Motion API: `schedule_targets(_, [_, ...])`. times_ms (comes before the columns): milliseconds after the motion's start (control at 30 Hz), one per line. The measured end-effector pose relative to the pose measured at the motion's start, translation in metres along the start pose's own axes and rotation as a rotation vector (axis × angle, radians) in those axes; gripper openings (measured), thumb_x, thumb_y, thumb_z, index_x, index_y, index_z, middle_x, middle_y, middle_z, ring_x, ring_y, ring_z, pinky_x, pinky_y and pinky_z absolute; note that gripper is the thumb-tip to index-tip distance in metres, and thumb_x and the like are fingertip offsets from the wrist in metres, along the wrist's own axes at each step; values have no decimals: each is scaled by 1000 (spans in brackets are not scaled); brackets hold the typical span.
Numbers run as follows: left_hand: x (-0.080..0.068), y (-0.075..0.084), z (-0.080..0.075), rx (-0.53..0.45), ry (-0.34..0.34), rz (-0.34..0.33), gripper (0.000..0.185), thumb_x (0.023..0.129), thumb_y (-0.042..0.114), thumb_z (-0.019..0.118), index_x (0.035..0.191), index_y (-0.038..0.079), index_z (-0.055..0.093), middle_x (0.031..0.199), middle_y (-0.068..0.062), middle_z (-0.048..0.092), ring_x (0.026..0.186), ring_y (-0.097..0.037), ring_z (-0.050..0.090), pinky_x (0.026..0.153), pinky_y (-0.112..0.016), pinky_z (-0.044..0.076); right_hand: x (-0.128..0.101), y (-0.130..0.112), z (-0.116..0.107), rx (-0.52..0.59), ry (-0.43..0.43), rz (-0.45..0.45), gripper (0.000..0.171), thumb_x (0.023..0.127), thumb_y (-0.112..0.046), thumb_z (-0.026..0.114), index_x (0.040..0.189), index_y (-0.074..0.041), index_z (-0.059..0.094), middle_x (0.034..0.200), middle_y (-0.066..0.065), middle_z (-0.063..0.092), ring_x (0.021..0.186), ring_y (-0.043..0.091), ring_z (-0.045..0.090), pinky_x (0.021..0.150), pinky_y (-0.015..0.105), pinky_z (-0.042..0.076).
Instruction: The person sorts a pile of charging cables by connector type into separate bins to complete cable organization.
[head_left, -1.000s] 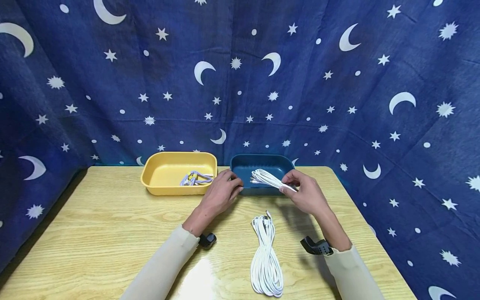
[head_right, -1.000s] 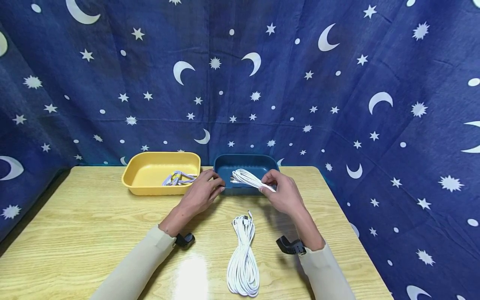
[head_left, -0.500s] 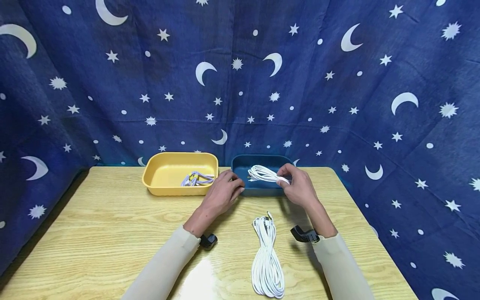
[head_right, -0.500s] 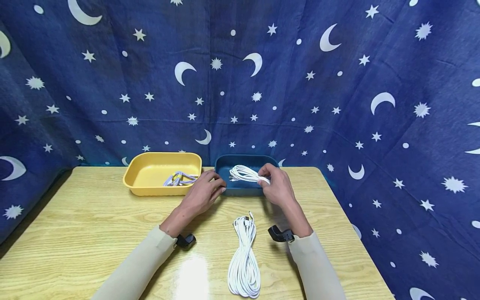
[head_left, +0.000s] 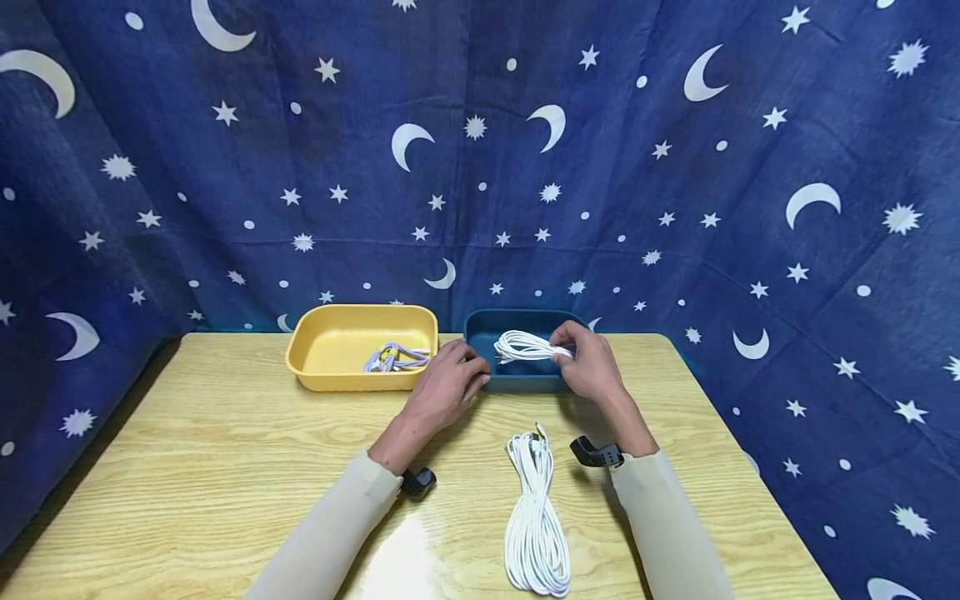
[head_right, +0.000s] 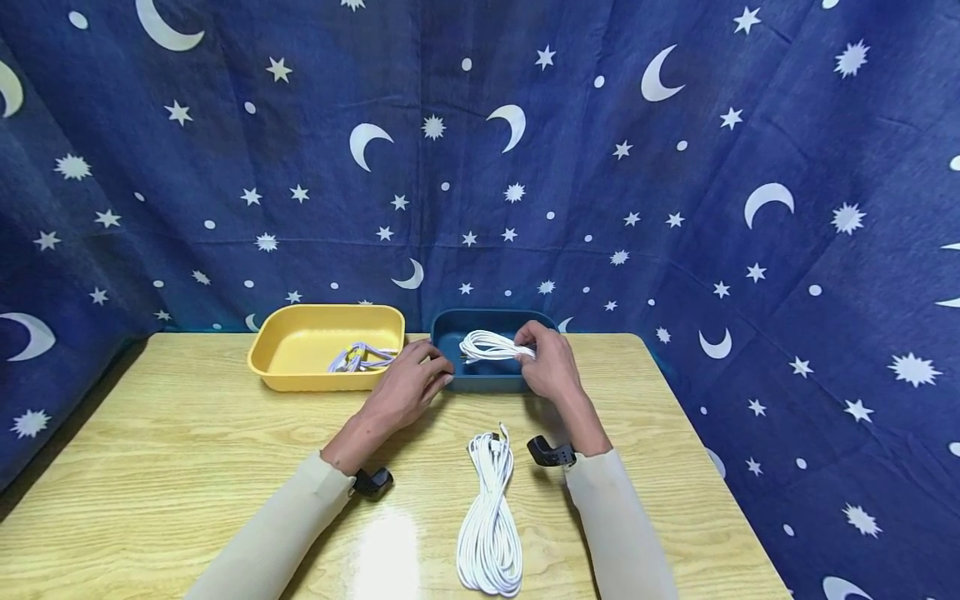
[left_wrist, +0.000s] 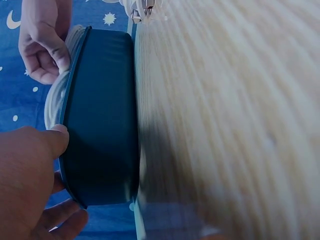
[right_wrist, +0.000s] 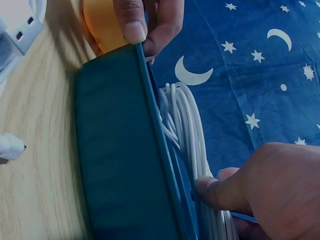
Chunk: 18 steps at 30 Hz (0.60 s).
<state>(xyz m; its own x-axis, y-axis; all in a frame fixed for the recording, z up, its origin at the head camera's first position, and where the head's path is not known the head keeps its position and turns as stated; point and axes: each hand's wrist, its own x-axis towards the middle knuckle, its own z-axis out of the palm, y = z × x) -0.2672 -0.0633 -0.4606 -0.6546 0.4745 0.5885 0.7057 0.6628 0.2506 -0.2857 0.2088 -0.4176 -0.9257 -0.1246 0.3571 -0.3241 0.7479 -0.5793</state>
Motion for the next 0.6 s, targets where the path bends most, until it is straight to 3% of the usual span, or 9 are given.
schedule_targets(600, [-1,1,0,9,-9,-17,11,105,19,69,105,14,79,108,-6,67,112,-30,60,101,-45,50,15,-1,16,-74,-74,-23,18,86,5,74,98,-7,70,96,9,72,85,27,61,81,45,50])
